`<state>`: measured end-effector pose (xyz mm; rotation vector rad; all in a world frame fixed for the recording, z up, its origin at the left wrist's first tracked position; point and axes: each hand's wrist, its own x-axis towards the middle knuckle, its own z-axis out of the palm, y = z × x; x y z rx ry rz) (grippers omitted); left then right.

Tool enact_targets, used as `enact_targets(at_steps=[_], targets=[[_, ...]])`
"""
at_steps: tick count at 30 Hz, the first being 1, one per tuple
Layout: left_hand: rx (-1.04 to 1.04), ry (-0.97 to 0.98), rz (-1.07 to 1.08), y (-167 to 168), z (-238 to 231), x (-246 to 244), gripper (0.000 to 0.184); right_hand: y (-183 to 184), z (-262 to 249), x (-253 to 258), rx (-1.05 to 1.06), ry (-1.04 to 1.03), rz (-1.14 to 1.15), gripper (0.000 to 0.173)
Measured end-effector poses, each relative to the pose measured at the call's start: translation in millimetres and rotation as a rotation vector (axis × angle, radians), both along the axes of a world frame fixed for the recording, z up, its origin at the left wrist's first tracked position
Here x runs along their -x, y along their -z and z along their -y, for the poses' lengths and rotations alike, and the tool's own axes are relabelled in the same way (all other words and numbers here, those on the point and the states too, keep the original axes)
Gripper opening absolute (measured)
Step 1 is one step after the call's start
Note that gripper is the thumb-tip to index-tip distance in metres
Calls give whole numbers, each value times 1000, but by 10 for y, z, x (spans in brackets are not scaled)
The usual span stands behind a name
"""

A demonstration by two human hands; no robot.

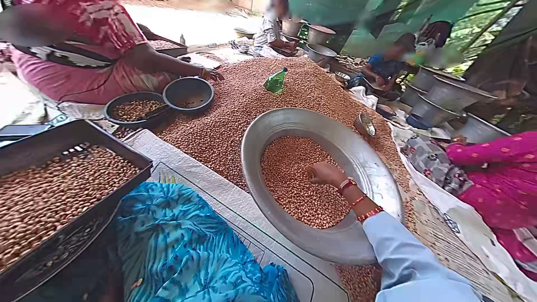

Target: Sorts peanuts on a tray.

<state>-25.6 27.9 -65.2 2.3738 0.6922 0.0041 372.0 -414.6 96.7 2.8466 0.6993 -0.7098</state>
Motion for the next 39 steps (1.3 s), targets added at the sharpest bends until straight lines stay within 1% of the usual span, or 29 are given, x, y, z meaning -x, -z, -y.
enact_targets(at_steps=[1,2,4,6,8,9,10,12,14,16,19,21,23,24,26,30,33,35,39], targets=[[44,-46,-56,216,-137,50,72,-109,-102,86,-59,-39,4,30],[108,-103,-152,266,-184,43,73,-247,-225,205,-133,-94,3,29],[183,-192,-223,191,-190,9,65,-513,-512,529,-328,-247,6,26],[219,-211,-154,-12,-177,36,49,-667,-775,960,-537,-465,84,22],[202,-206,-51,-277,-157,78,41,-670,-1022,1386,-738,-719,254,22],[180,-207,-4,-421,-151,104,38,-657,-1163,1574,-809,-818,302,23],[161,-213,39,-548,-155,138,36,-634,-1314,1741,-869,-895,318,24],[131,-227,132,-809,-189,212,33,-600,-1653,1996,-974,-998,222,23],[94,-249,232,-1115,-265,268,30,-616,-2023,2138,-1014,-1056,121,20],[32,-281,331,-1475,-420,317,27,-708,-2423,2204,-1030,-1084,129,17],[-137,-408,478,-2025,-745,349,26,-1023,-3058,2224,-1109,-1098,111,17],[-247,-523,525,-2288,-964,314,25,-1229,-3508,2244,-1222,-1040,84,18],[-296,-617,473,-2415,-1165,253,24,-1309,-3971,2272,-1321,-947,47,19],[-299,-655,419,-2426,-1255,229,24,-1306,-4187,2286,-1333,-911,6,19],[-275,-721,303,-2326,-1428,191,22,-1208,-4555,2292,-1262,-857,-91,20],[-224,-808,119,-1920,-1651,133,20,-695,-5060,2229,-1085,-715,-205,21],[-247,-816,50,-1754,-1704,117,22,-253,-5254,2180,-977,-579,-216,21],[-286,-814,23,-1719,-1745,118,23,-56,-5311,2162,-915,-526,-227,20],[-350,-789,12,-1656,-1834,88,19,31,-5384,2136,-821,-512,-227,19]])
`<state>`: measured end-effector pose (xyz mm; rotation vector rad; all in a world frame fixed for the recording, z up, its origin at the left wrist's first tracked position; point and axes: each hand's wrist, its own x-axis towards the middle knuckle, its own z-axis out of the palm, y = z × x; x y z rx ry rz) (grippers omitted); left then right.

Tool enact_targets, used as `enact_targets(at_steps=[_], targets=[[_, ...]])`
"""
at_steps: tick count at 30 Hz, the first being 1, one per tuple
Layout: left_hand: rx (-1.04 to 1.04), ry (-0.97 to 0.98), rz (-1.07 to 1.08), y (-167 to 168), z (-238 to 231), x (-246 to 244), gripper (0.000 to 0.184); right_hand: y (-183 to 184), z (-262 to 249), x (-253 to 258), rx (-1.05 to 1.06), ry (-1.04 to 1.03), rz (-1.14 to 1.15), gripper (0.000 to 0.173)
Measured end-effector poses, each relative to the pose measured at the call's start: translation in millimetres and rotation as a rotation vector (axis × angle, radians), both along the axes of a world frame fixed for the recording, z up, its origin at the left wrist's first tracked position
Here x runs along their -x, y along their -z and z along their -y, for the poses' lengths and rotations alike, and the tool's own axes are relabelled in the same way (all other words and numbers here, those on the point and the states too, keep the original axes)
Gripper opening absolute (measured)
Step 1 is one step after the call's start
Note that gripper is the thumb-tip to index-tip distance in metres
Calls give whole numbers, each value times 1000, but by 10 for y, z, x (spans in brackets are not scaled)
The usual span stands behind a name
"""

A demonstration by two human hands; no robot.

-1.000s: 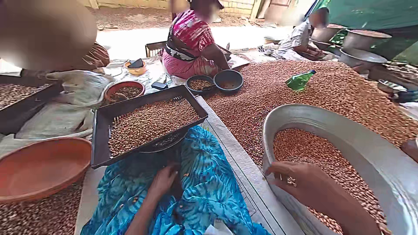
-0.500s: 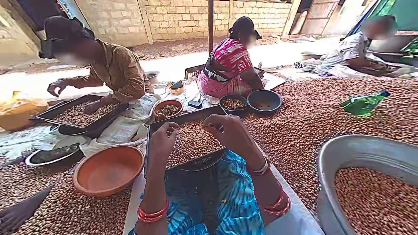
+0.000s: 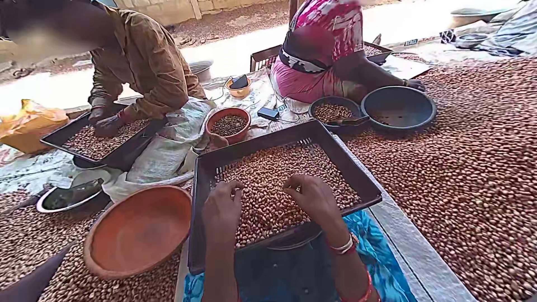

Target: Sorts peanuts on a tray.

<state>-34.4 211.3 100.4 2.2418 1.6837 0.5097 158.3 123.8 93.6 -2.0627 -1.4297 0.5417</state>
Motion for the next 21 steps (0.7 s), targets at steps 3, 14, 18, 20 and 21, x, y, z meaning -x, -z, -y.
enact_targets(at_steps=[3,14,18,20,21], targets=[[23,34,-23,58,-42,-38,18,6,-38,37,38,-32,34,19],[178,-20,-115,52,-31,-71,21,27,-37,175,132,-153,111,22],[164,39,49,48,-2,30,17,0,10,132,172,-178,91,24],[201,292,399,53,6,203,9,-5,119,31,40,-282,-33,22],[267,488,649,66,8,274,7,6,195,-43,-100,-388,-169,19]])
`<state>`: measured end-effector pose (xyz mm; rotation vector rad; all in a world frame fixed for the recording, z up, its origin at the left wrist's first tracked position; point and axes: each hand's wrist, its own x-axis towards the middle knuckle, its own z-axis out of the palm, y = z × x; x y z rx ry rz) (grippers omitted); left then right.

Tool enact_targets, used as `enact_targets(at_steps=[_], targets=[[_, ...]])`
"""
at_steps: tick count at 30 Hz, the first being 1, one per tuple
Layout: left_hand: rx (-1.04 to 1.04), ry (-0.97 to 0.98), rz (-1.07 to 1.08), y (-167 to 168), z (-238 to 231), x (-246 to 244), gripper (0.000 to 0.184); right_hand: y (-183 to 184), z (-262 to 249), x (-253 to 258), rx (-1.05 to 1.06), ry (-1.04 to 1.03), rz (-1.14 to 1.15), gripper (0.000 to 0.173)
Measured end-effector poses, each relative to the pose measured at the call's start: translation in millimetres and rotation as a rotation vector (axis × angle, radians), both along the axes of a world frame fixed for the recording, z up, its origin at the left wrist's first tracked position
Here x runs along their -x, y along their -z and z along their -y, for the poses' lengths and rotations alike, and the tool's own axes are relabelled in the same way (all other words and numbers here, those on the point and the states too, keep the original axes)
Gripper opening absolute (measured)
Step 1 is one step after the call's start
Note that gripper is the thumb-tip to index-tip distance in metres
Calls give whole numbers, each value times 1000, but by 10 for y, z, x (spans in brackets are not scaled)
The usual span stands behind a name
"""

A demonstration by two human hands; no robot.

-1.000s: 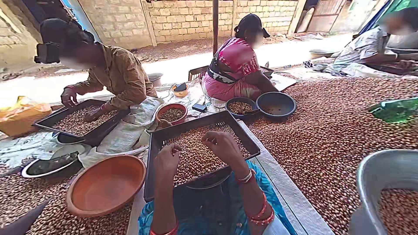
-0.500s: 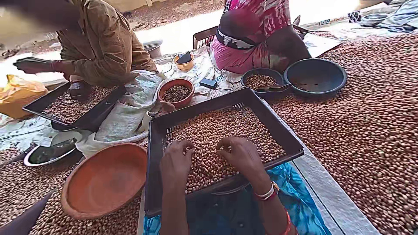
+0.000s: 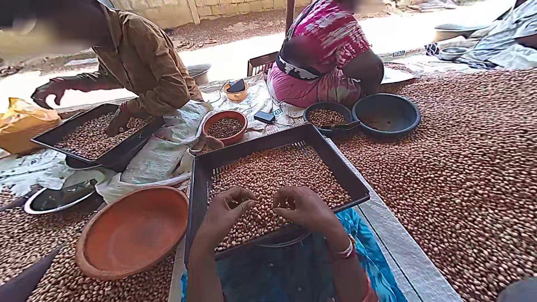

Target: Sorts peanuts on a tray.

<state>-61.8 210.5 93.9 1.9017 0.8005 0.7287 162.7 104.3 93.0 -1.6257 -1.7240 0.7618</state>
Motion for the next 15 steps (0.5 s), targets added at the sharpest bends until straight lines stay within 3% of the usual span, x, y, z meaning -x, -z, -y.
enact_targets(at_steps=[1,3,6,10,12,15], targets=[[88,165,215,-8,17,25,7,9,61,-66,-130,-130,-196,17],[64,190,294,-41,80,-10,9,-50,141,-128,-285,-273,-434,15],[-204,-134,-156,-15,109,-151,11,-60,158,-124,-275,-23,-146,16],[-259,-274,-559,37,142,-398,19,-60,41,39,20,76,243,18],[-263,-264,-605,69,152,-446,18,-50,-15,126,81,71,319,17],[-209,-283,-393,69,121,-382,11,-2,-72,216,106,72,379,17]])
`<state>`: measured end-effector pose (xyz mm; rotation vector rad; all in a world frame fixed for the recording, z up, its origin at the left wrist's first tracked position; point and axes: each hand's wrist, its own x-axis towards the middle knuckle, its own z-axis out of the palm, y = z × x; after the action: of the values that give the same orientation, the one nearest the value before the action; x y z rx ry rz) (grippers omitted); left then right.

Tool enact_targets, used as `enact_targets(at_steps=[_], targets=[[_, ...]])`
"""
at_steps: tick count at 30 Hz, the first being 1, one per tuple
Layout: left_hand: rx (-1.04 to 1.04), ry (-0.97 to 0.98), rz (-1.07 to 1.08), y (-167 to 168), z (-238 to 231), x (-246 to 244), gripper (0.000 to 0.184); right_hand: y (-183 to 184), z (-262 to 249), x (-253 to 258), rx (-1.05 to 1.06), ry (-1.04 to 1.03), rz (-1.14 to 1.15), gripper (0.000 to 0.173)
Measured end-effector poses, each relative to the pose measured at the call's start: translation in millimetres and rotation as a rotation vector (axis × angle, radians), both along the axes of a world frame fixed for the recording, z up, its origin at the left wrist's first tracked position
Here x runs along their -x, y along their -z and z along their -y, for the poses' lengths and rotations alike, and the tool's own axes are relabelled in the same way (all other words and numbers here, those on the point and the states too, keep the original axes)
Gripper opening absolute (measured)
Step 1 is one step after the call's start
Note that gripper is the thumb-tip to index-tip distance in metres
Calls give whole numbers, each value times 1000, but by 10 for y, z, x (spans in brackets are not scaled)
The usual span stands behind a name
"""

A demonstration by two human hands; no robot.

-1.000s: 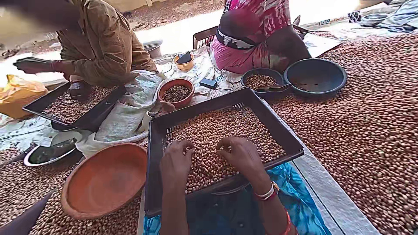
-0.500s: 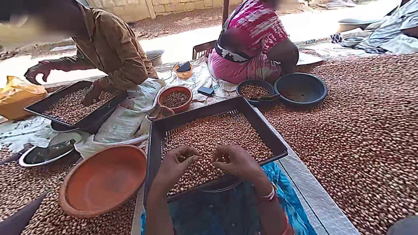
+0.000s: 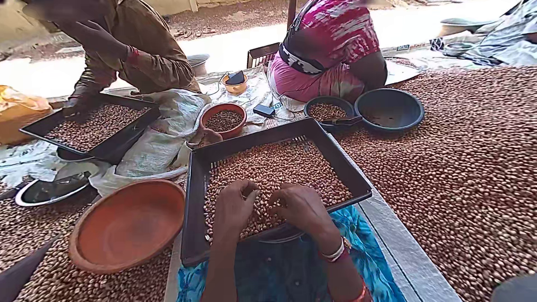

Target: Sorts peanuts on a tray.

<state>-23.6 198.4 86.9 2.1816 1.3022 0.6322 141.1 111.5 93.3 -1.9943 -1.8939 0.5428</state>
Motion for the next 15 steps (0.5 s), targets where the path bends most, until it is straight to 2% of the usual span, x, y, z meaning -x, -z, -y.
enact_targets(at_steps=[2,3,7,10,12,15], targets=[[43,9,161,-29,-26,98,10,25,-23,47,20,4,11,18],[66,37,161,-50,-32,159,11,39,-33,61,17,2,13,18],[150,221,-243,-176,19,291,11,62,-64,84,30,5,24,17],[224,225,-527,-315,105,211,17,37,-50,65,61,-12,-5,19],[225,218,-561,-337,134,157,18,-20,52,-37,-50,-125,-170,18],[221,242,-583,-320,145,88,18,-91,225,-240,-379,-393,-716,20]])
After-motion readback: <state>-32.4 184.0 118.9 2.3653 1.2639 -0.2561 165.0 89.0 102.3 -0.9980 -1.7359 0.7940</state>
